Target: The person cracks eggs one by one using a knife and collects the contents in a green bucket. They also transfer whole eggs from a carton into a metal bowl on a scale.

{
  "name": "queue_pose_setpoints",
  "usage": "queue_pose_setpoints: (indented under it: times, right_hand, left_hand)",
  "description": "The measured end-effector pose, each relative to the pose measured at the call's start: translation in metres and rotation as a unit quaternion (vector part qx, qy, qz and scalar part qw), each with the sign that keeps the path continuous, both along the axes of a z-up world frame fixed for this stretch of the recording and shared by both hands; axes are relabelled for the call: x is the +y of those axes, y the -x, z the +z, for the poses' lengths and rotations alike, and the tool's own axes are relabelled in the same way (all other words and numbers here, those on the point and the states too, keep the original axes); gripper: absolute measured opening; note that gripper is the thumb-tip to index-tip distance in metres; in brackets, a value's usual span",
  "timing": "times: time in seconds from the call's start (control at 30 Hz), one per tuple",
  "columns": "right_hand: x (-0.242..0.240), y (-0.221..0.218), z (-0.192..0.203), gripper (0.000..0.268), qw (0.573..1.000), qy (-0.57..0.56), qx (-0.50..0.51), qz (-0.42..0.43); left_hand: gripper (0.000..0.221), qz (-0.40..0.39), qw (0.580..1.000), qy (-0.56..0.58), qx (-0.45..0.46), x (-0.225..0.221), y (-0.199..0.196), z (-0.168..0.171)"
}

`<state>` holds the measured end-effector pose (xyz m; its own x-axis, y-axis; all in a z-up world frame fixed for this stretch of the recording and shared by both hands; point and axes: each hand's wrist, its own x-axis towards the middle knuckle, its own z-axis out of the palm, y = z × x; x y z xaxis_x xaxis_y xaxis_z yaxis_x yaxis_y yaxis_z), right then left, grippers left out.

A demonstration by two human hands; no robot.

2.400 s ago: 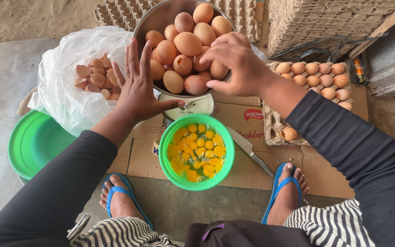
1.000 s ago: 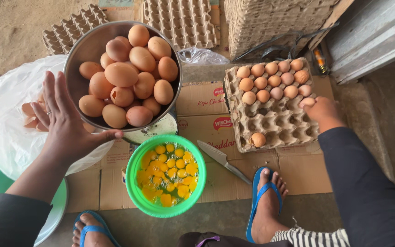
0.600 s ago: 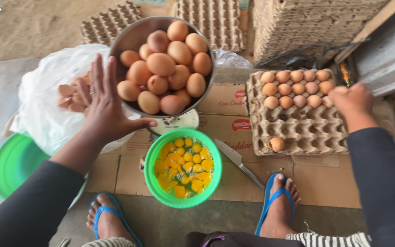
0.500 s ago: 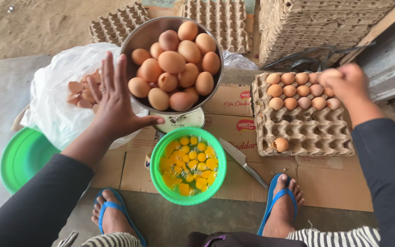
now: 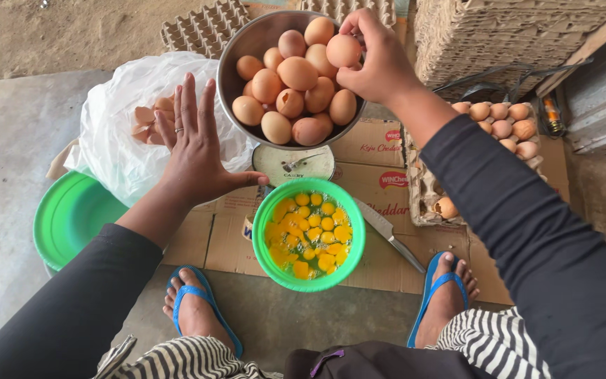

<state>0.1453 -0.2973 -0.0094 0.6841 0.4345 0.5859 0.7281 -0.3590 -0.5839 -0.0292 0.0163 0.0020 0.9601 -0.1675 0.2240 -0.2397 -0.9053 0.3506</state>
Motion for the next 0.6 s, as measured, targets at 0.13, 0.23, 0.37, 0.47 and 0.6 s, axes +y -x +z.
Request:
queue_pose_setpoints:
  times: [0.13,0.23,0.37,0.47,0.6]
  right_hand:
    - [0.014,0.0,-0.014,0.043,0.999,-0.001,-0.006,-0.042]
    - [0.012,-0.003,-0.02,0.045,0.999,-0.002,-0.02,-0.036]
    - [0.007,-0.001,-0.021,0.047,0.999,-0.003,-0.028,-0.021]
    - [0.005,0.003,-0.019,0.049,1.0,0.008,-0.016,-0.023]
    - [0.004,0.011,-0.015,0.052,0.999,0.018,-0.035,-0.02]
  left_hand:
    - [0.159,0.001,1.0,0.007,-0.001,0.006,0.003,0.001]
    - [0.16,0.008,1.0,-0.001,-0.002,0.008,0.004,0.001]
    - [0.16,0.006,1.0,0.002,0.002,0.007,0.004,0.0]
    - [0.16,0.003,1.0,0.005,0.003,0.005,0.002,0.001]
    - [0.158,-0.004,1.0,-0.006,-0.004,0.001,0.0,0.002]
